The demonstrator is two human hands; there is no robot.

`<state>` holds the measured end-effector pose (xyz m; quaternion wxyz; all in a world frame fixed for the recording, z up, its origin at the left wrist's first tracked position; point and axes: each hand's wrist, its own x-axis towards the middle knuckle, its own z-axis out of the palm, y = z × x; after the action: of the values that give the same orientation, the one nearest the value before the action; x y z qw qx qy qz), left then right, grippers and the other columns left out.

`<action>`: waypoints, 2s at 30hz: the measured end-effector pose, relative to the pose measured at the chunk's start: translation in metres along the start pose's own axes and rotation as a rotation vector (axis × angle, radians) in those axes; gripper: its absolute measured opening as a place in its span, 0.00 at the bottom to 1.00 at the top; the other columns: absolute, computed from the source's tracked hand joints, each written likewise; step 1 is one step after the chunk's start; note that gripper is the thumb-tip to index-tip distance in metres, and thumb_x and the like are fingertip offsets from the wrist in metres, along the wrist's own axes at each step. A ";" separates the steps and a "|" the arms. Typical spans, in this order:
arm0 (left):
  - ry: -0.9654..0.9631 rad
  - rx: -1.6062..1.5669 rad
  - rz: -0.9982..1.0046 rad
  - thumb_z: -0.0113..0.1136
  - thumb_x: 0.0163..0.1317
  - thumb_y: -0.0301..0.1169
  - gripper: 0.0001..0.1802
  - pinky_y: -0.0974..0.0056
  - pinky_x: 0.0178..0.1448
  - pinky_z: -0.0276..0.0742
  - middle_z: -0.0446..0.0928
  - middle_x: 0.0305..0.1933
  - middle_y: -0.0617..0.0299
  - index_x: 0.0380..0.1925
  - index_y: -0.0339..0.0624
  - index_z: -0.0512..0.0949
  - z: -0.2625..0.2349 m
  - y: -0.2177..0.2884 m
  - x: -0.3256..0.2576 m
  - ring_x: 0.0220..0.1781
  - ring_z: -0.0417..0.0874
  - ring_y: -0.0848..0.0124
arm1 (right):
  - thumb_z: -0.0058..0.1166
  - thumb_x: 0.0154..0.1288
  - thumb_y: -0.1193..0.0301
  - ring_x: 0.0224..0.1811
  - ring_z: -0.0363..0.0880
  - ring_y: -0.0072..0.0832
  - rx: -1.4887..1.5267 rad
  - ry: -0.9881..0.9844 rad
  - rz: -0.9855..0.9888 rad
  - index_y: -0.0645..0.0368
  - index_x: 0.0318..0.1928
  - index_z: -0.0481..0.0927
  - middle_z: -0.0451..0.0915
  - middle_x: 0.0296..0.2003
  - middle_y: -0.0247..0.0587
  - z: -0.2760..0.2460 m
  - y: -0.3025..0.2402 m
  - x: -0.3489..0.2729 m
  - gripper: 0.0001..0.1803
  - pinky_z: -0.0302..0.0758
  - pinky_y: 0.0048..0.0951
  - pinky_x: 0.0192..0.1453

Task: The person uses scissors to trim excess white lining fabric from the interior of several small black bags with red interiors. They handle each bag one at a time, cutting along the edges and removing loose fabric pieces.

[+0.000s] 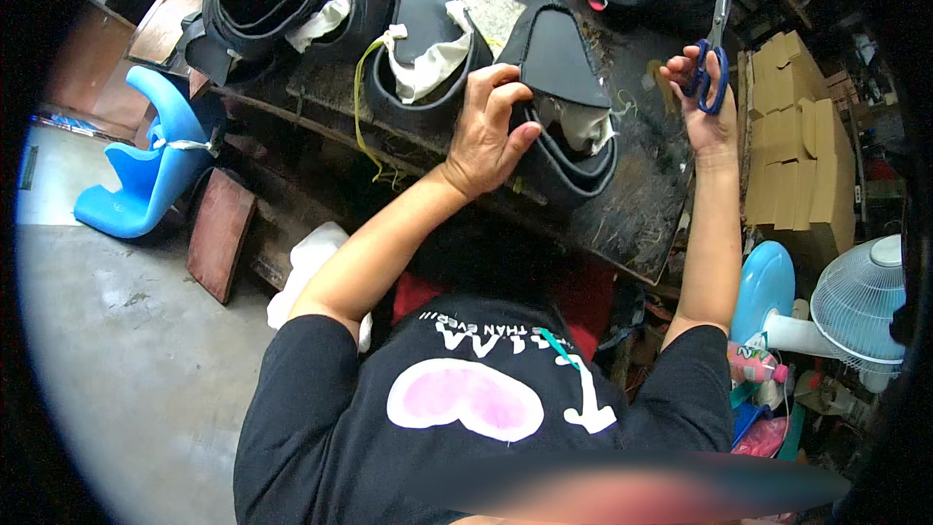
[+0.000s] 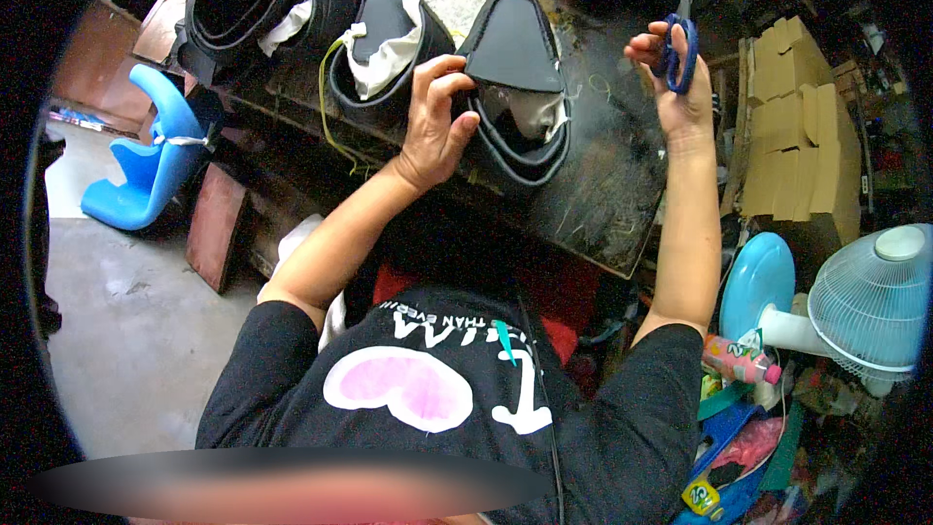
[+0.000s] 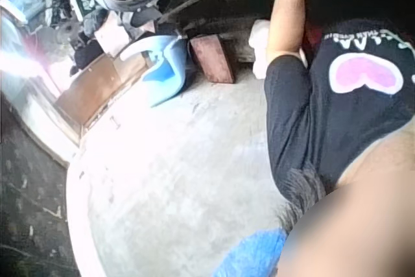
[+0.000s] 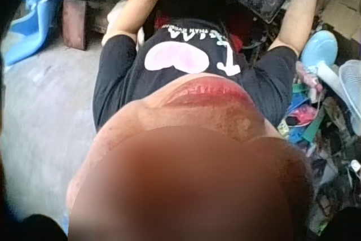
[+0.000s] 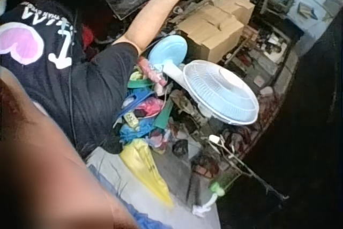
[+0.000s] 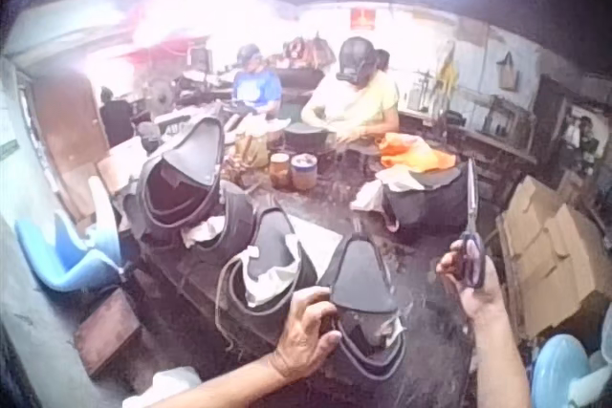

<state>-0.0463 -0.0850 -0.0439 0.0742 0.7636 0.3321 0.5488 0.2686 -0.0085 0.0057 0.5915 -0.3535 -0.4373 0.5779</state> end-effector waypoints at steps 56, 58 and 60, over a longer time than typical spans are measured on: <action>0.101 -0.097 0.054 0.54 0.68 0.38 0.17 0.53 0.64 0.66 0.70 0.54 0.45 0.49 0.39 0.70 -0.003 0.011 0.021 0.57 0.71 0.48 | 0.60 0.66 0.58 0.19 0.77 0.20 -0.287 0.300 -0.235 0.59 0.39 0.78 0.82 0.27 0.39 0.002 0.066 0.080 0.15 0.74 0.21 0.26; 0.163 -0.178 -0.090 0.55 0.67 0.34 0.15 0.54 0.62 0.66 0.71 0.53 0.47 0.49 0.36 0.71 -0.002 0.008 0.051 0.56 0.72 0.54 | 0.57 0.68 0.59 0.23 0.79 0.22 -0.256 0.355 -0.268 0.59 0.40 0.78 0.82 0.29 0.40 0.000 0.086 0.066 0.15 0.76 0.21 0.27; 0.232 -0.492 -0.410 0.56 0.65 0.31 0.17 0.57 0.60 0.68 0.73 0.51 0.49 0.50 0.33 0.70 0.014 -0.011 0.098 0.55 0.73 0.60 | 0.54 0.70 0.59 0.27 0.82 0.25 -0.230 0.403 -0.257 0.60 0.42 0.77 0.82 0.32 0.43 -0.006 0.096 0.062 0.15 0.78 0.22 0.28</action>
<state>-0.0211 -0.0153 0.0228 0.3266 0.5728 0.3425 0.6693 0.2347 0.0618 -0.0785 0.6912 -0.4679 -0.4149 0.3622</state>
